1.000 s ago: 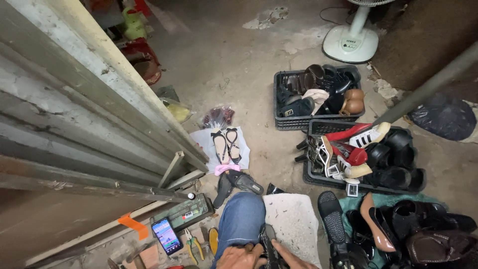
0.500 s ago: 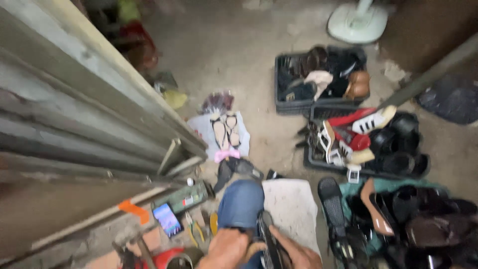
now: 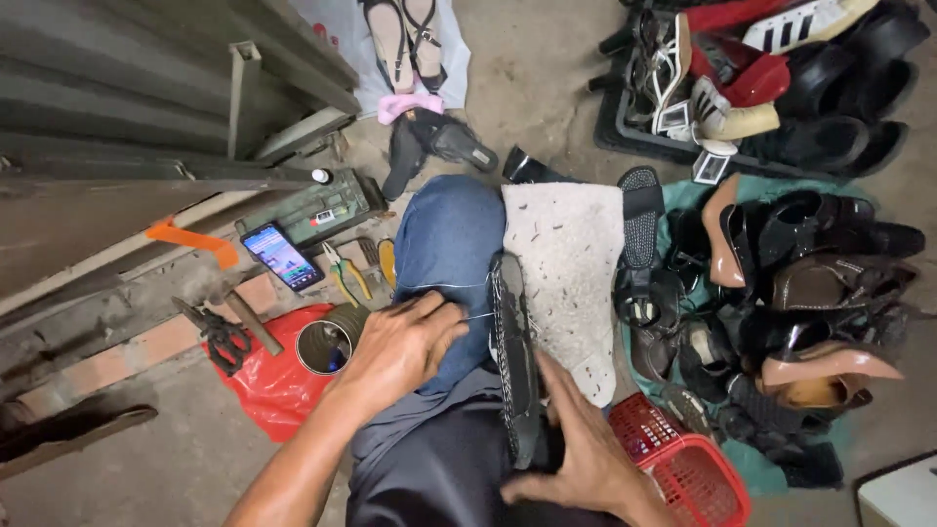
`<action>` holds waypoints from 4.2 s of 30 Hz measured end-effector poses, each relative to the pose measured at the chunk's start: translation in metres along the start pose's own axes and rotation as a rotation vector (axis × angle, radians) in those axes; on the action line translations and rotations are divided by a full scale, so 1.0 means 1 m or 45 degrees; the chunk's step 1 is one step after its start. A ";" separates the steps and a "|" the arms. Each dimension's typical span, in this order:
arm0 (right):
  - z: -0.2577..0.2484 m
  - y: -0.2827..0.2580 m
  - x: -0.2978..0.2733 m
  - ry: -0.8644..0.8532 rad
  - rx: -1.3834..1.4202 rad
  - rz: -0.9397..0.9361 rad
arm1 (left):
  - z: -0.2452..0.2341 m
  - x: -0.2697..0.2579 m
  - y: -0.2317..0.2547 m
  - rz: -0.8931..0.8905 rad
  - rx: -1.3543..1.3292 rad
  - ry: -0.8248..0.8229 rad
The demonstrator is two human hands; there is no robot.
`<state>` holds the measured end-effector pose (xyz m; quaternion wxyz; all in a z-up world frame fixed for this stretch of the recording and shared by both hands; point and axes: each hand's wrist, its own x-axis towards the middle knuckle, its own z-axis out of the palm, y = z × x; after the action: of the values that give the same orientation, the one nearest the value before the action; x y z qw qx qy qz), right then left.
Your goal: Hand-stitching the sole of a shoe using an awl and thread
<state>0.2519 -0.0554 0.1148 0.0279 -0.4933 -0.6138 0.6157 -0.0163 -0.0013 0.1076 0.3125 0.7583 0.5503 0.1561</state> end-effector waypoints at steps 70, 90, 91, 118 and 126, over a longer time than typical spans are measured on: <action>-0.014 -0.043 0.012 0.908 -0.350 -0.360 | 0.051 0.026 0.010 0.106 0.077 0.040; -0.005 -0.032 0.012 0.863 -0.273 -0.247 | -0.011 -0.056 -0.115 -0.453 0.031 0.656; -0.006 -0.033 0.013 0.867 -0.273 -0.246 | 0.001 -0.070 -0.156 -0.449 0.031 0.655; 0.012 -0.049 0.036 0.850 -0.482 -0.175 | 0.062 -0.118 -0.401 -1.176 0.616 0.026; 0.011 -0.053 0.042 0.776 -0.337 -0.112 | 0.065 -0.124 -0.413 -1.134 0.542 0.172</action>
<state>0.1936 -0.0239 0.1296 0.1726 -0.6271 -0.6725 0.3530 -0.3260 -0.0544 -0.1945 0.1510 0.4847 0.8595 -0.0596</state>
